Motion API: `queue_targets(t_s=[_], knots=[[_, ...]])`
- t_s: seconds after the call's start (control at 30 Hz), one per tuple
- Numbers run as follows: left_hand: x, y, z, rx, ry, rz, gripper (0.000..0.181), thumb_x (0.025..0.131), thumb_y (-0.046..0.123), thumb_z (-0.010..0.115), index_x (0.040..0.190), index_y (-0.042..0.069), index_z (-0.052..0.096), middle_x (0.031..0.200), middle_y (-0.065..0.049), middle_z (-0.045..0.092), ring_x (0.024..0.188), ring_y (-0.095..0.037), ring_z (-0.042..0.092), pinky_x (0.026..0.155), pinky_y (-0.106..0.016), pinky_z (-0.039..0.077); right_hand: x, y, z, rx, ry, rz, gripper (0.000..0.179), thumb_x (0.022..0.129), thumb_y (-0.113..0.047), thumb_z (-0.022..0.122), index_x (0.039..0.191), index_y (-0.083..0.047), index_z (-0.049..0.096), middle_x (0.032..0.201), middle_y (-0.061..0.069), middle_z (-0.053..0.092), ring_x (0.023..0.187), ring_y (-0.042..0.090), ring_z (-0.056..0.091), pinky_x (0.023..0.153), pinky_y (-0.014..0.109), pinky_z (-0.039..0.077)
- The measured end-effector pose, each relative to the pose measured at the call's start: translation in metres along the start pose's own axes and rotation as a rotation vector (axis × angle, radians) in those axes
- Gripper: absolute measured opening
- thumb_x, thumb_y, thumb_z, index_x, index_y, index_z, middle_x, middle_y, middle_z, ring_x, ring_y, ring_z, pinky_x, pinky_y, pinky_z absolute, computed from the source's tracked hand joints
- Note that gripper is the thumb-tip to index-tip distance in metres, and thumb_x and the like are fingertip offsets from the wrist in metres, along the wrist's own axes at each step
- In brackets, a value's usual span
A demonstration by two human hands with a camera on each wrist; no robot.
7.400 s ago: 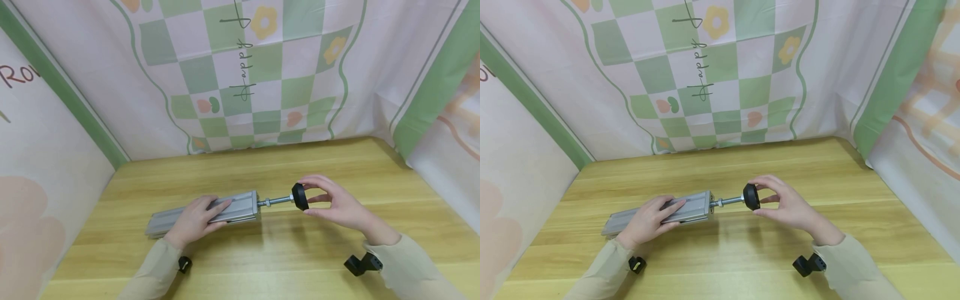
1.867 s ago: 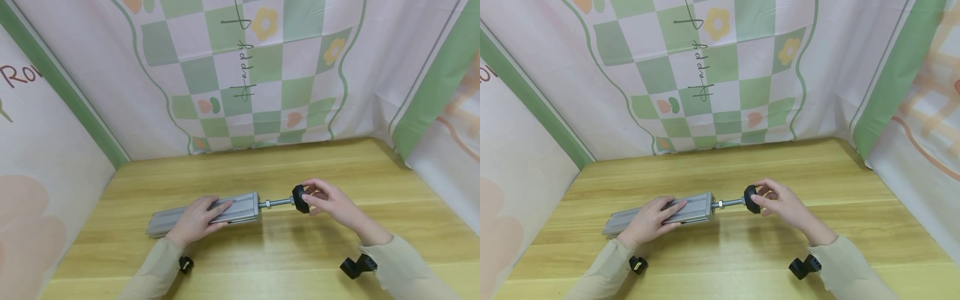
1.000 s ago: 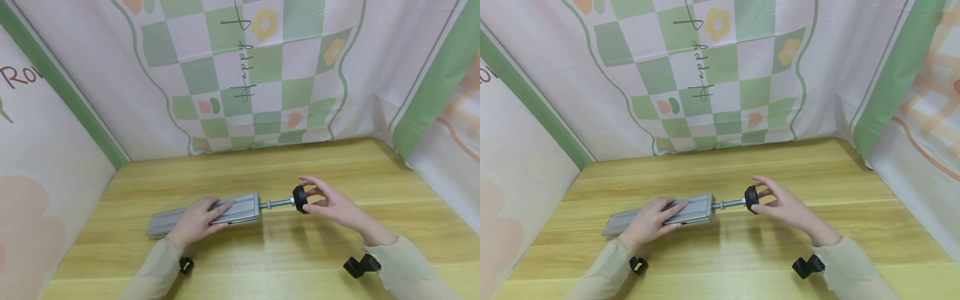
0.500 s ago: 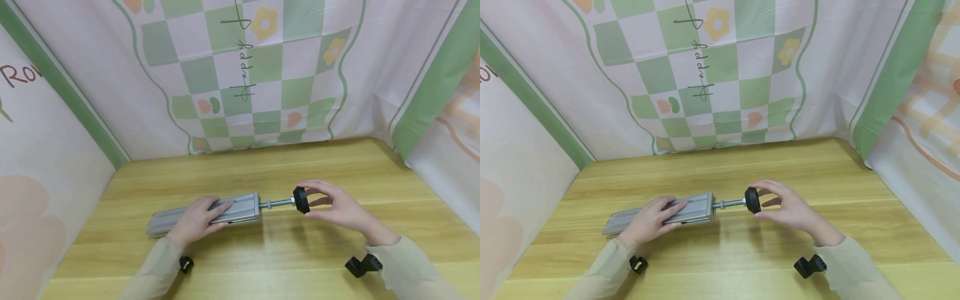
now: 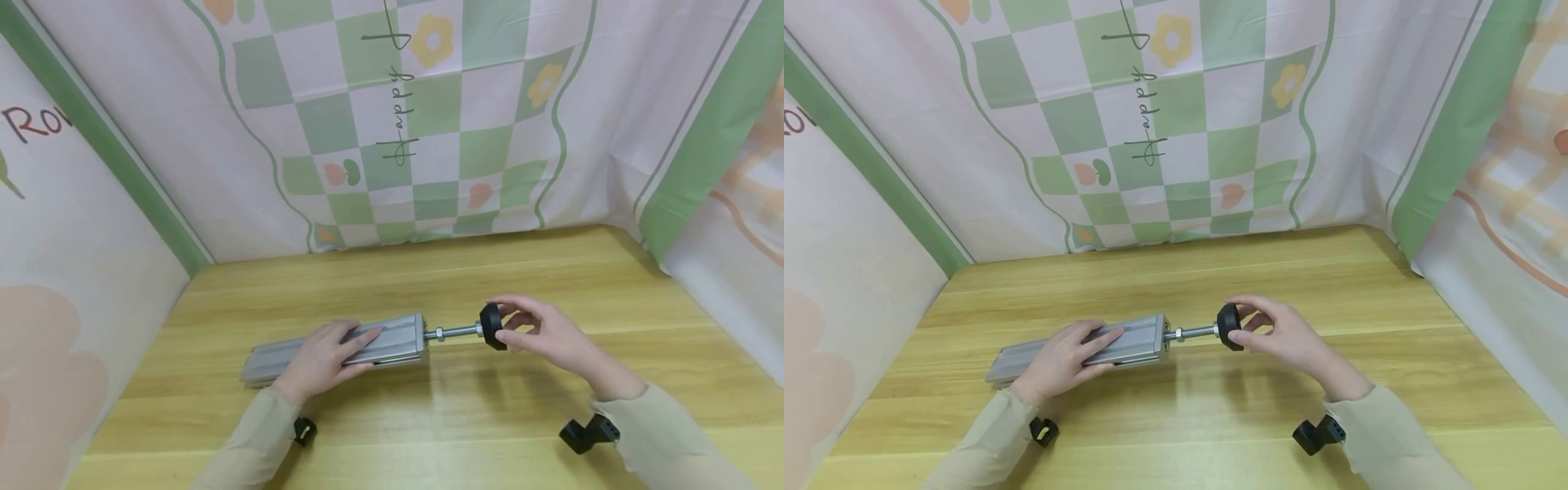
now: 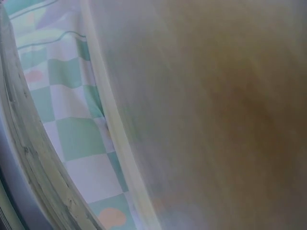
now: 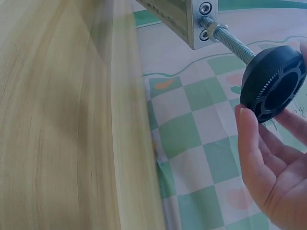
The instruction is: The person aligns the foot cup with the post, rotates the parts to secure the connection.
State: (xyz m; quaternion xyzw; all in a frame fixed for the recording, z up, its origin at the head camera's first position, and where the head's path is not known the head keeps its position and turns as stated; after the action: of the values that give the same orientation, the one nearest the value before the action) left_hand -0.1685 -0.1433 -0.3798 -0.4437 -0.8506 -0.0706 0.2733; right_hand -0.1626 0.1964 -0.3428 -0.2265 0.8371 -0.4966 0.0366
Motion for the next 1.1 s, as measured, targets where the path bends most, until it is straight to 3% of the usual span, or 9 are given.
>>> queue_targets(t_s=[0.17, 0.5, 0.6, 0.73, 0.93, 1.1], knots=[[0.0, 0.0, 0.001, 0.004, 0.007, 0.014, 0.06, 0.097, 0.056, 0.029, 0.13, 0.016, 0.06, 0.109, -0.015, 0.06, 0.092, -0.025, 0.063, 0.083, -0.039, 0.054, 0.003, 0.002, 0.002, 0.057, -0.03, 0.023, 0.044, 0.091, -0.008, 0.06, 0.13, 0.006, 0.047, 0.103, 0.021, 0.06, 0.077, 0.007, 0.062, 0.059, 0.034, 0.057], [-0.001, -0.001, 0.002, -0.003, -0.017, -0.001, 0.062, 0.096, 0.057, 0.026, 0.13, 0.017, 0.059, 0.11, -0.014, 0.06, 0.093, -0.025, 0.063, 0.083, -0.039, 0.054, 0.008, 0.008, 0.003, 0.145, -0.067, 0.18, 0.049, 0.097, -0.019, 0.051, 0.132, 0.013, 0.037, 0.094, 0.015, 0.054, 0.073, 0.016, 0.061, 0.065, 0.034, 0.058], [-0.001, 0.0, 0.001, -0.003, -0.019, 0.0, 0.062, 0.096, 0.057, 0.026, 0.13, 0.017, 0.059, 0.11, -0.014, 0.06, 0.093, -0.025, 0.063, 0.082, -0.039, 0.054, 0.007, 0.01, 0.003, 0.173, -0.079, 0.177, 0.05, 0.099, -0.02, 0.049, 0.133, 0.013, 0.035, 0.102, 0.022, 0.054, 0.08, 0.014, 0.062, 0.068, 0.034, 0.058], [0.0, 0.0, 0.001, 0.002, -0.02, 0.008, 0.062, 0.096, 0.057, 0.026, 0.131, 0.017, 0.059, 0.11, -0.014, 0.06, 0.093, -0.025, 0.063, 0.083, -0.039, 0.054, 0.005, 0.009, 0.002, 0.157, -0.044, 0.076, 0.046, 0.098, -0.014, 0.048, 0.136, 0.008, 0.034, 0.125, 0.025, 0.047, 0.095, 0.002, 0.059, 0.076, 0.03, 0.057], [0.001, 0.001, 0.0, 0.004, -0.019, 0.009, 0.062, 0.096, 0.057, 0.026, 0.13, 0.017, 0.059, 0.11, -0.014, 0.06, 0.093, -0.025, 0.063, 0.084, -0.04, 0.054, 0.002, 0.003, -0.005, 0.097, 0.02, -0.162, 0.055, 0.089, 0.004, 0.058, 0.139, -0.007, 0.037, 0.133, -0.013, 0.04, 0.109, -0.006, 0.051, 0.079, 0.021, 0.054], [0.0, 0.0, 0.0, 0.002, -0.022, 0.004, 0.062, 0.096, 0.057, 0.026, 0.13, 0.017, 0.059, 0.111, -0.014, 0.059, 0.093, -0.025, 0.063, 0.083, -0.039, 0.054, 0.002, 0.003, -0.008, -0.006, -0.015, -0.283, 0.068, 0.079, 0.006, 0.07, 0.14, -0.008, 0.042, 0.137, -0.02, 0.038, 0.113, -0.006, 0.05, 0.082, 0.024, 0.055]])
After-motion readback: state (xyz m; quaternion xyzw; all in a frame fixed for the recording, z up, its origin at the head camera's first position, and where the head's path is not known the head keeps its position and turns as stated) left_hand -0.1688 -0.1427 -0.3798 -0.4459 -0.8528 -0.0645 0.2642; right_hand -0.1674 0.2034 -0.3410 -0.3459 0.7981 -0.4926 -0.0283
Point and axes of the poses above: each hand's wrist, its own x-axis towards the middle knuckle, its own z-axis out of the palm, y = z × x, the point moved 3 cm from there along x, towards the middle knuckle
